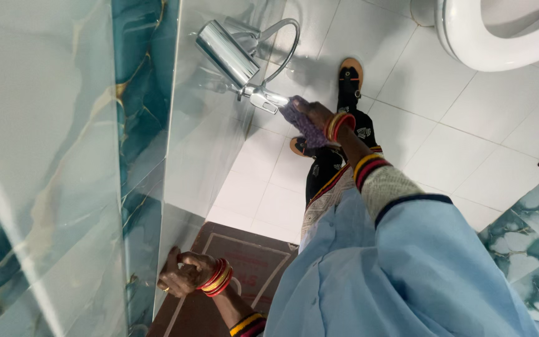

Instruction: The person wipes a sink faucet and several wall-mounted bathroom taps with a cloth.

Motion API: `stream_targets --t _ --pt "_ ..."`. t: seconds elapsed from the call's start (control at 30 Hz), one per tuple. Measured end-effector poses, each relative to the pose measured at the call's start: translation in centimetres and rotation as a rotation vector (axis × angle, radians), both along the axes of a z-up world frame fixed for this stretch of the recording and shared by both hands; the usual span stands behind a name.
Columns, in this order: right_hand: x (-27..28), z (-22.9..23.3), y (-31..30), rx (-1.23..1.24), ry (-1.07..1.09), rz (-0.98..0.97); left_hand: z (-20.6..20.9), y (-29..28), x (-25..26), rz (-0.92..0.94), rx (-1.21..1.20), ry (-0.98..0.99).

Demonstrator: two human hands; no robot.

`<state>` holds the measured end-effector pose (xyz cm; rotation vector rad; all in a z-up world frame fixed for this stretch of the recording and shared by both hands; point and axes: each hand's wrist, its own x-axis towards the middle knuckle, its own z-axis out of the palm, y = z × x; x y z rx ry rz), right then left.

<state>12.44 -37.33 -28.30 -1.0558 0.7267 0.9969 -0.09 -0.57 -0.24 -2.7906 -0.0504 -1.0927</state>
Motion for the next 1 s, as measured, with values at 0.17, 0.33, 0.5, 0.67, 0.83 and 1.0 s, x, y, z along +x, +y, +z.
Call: stream_targets --t 0.17,0.33,0.5,0.67,0.83,1.0 --pt "-7.8 -0.5 5.9 0.42 0.149 -0.534 0.1 -0.2 0.3 -0.005 0.031 -0.038" --pt "-0.4 1.1 17.9 0.29 -0.004 -0.78 0.1 0.0 0.2 -0.022 0.015 -0.022" --pt "4.4 2.6 21.2 0.012 0.248 -1.037 0.3 0.1 -0.2 -0.022 0.037 0.018" --pt "1.2 4.5 20.2 -0.319 -0.524 -0.777 0.7 -0.6 -0.9 0.039 -0.026 0.106" --pt "-4.1 0.1 14.1 0.016 -0.122 -0.474 0.4 -0.5 -0.2 0.067 -0.005 0.043" --pt "-5.1 -1.7 13.4 -0.201 -0.123 -0.485 -0.2 -0.6 -0.4 0.048 -0.01 0.026"
